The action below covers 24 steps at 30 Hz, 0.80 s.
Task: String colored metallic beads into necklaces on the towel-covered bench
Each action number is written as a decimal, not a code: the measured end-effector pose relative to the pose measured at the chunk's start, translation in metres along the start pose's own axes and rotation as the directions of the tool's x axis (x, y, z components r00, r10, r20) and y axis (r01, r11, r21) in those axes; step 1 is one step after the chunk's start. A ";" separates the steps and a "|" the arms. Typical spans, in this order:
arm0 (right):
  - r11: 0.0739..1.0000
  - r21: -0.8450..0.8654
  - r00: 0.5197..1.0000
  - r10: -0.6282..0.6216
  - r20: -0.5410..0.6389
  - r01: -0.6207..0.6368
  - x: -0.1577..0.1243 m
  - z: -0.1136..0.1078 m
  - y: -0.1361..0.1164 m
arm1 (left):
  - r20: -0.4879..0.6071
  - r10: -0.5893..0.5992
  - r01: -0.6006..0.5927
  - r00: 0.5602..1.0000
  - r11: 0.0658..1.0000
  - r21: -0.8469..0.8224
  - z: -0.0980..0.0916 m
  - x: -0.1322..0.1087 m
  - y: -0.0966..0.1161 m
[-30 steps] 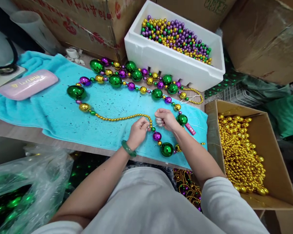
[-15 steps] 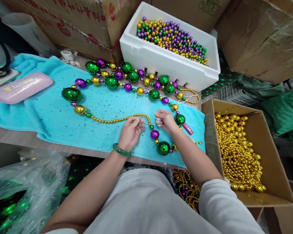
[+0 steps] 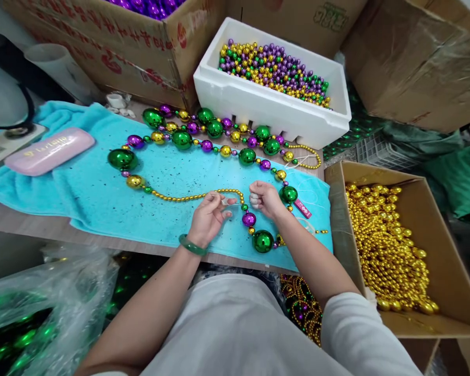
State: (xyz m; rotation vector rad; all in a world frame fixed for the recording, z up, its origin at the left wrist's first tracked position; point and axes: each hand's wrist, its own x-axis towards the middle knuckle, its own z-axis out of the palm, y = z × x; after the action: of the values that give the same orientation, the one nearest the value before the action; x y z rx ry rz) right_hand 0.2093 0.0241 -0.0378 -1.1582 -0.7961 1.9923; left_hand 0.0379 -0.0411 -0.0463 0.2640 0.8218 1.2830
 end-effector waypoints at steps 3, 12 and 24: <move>1.000 -0.004 1.000 0.004 0.021 -0.004 -0.001 0.003 0.001 | 0.003 -0.015 0.015 1.000 1.000 -0.015 0.001 -0.001 0.000; 1.000 -0.013 0.999 0.023 0.030 -0.023 -0.001 0.002 0.005 | -0.019 -0.018 0.019 1.000 0.999 0.051 0.005 0.001 -0.003; 0.996 -0.062 0.998 0.063 0.025 -0.062 -0.002 0.001 0.005 | 0.014 0.174 -0.158 0.985 0.857 0.490 0.001 0.000 -0.009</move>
State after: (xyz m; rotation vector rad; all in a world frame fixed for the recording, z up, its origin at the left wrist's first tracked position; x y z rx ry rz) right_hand 0.2082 0.0190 -0.0406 -1.2073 -0.8488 2.0512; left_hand 0.0447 -0.0437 -0.0509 0.7378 1.1689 1.2224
